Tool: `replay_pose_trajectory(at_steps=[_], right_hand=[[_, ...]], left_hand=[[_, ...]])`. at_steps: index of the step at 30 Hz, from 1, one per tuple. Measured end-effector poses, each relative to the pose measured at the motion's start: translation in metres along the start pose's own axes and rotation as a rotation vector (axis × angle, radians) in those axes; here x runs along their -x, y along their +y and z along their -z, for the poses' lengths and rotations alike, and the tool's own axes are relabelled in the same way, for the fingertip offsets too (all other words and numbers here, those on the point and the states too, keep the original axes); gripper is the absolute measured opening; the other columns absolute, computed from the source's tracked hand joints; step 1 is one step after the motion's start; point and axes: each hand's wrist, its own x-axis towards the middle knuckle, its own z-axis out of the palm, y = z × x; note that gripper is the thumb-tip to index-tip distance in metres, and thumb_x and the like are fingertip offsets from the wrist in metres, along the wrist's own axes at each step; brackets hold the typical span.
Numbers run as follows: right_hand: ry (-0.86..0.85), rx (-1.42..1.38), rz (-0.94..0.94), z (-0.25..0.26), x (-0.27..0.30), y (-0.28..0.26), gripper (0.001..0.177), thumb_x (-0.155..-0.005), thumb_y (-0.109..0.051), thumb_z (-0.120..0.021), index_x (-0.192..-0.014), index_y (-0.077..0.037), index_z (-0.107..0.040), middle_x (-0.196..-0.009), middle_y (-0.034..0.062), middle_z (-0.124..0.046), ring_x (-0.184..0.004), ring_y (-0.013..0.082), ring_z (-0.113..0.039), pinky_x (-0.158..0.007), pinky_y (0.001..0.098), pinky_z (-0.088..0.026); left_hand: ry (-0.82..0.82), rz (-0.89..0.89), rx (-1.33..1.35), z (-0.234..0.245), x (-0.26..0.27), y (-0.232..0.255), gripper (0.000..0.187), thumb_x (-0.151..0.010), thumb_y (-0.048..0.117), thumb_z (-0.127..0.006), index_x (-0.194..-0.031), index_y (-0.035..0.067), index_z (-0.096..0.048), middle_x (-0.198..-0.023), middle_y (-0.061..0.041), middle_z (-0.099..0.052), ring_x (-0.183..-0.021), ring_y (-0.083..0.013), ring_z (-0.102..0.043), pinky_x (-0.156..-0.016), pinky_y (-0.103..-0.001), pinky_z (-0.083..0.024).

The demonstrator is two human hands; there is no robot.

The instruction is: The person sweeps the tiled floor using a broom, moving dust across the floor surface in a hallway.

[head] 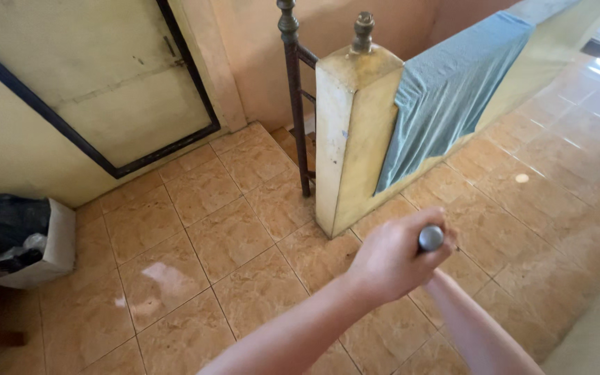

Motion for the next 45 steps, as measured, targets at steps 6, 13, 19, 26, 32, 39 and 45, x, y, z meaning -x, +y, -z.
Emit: replay_pose_trajectory(at_steps=[6,13,19,26,32,39,45], right_hand=[[0.133,-0.188,0.012,-0.005,-0.022,-0.072,0.035,-0.099,-0.028,-0.069,-0.08,-0.016,-0.043,-0.074,-0.0045,-0.043,-0.075,0.0074,-0.044,-0.068,0.0284,-0.038],[0.316,0.709,-0.442,-0.02,-0.02,-0.081,0.024,-0.101,-0.03,-0.07,-0.094,-0.014,-0.054,-0.083,-0.0026,-0.051,-0.081,0.0049,-0.047,-0.075,0.0254,-0.041],[0.11,1.58,-1.09,-0.005,0.031,-0.125,0.022,-0.101,-0.029,-0.069,-0.094,-0.015,-0.055,-0.083,-0.0038,-0.05,-0.079,0.0045,-0.046,-0.074,0.0258,-0.04],[0.127,1.425,-1.045,-0.029,0.055,-0.141,0.019,-0.101,-0.028,-0.068,-0.093,-0.016,-0.055,-0.082,-0.0052,-0.05,-0.078,0.004,-0.045,-0.074,0.0262,-0.04],[0.246,0.502,-0.349,-0.101,0.049,-0.093,0.018,-0.101,-0.027,-0.066,-0.092,-0.017,-0.055,-0.082,-0.0064,-0.049,-0.076,0.0035,-0.045,-0.074,0.0266,-0.04],[0.372,1.036,-0.48,-0.1,0.006,-0.2,0.012,-0.095,-0.025,-0.066,-0.099,-0.017,-0.056,-0.094,-0.0063,-0.055,-0.088,0.004,-0.052,-0.08,0.0256,-0.046],[0.088,1.593,-0.885,-0.054,-0.004,-0.282,0.022,-0.097,-0.024,-0.056,-0.116,-0.014,-0.056,-0.116,-0.0001,-0.059,-0.111,0.0102,-0.057,-0.097,0.0291,-0.048]], left_hand=[[-0.01,0.032,0.061,-0.038,0.0,-0.008,0.022,-0.099,0.032,-0.063,-0.093,0.012,-0.059,-0.086,-0.01,-0.071,-0.081,-0.0276,-0.07,-0.07,-0.042,-0.054],[0.065,-0.109,-0.243,-0.019,-0.034,0.07,0.025,-0.099,0.041,-0.058,-0.096,0.017,-0.064,-0.07,-0.001,-0.068,-0.059,-0.0134,-0.066,-0.057,-0.034,-0.055],[-0.066,0.114,-0.423,-0.048,-0.029,0.09,0.025,-0.102,0.037,-0.052,-0.104,0.016,-0.064,-0.069,-0.002,-0.068,-0.06,-0.0158,-0.069,-0.059,-0.038,-0.056],[0.074,0.015,-0.328,-0.086,0.012,0.062,0.02,-0.093,0.036,-0.061,-0.1,0.02,-0.069,-0.081,-0.004,-0.074,-0.072,-0.0224,-0.07,-0.064,-0.043,-0.054],[0.031,-0.023,-0.182,-0.103,0.021,0.091,0.019,-0.096,0.035,-0.061,-0.102,0.018,-0.064,-0.081,-0.001,-0.072,-0.068,-0.0155,-0.072,-0.062,-0.036,-0.057],[0.168,0.038,0.052,-0.134,0.051,0.057,0.015,-0.094,0.027,-0.066,-0.103,0.015,-0.066,-0.089,-0.007,-0.074,-0.081,-0.0264,-0.073,-0.07,-0.038,-0.056],[0.168,0.014,-0.009,-0.099,0.069,0.067,0.014,-0.097,0.029,-0.066,-0.098,0.015,-0.067,-0.083,-0.007,-0.073,-0.076,-0.0248,-0.073,-0.067,-0.037,-0.057]])
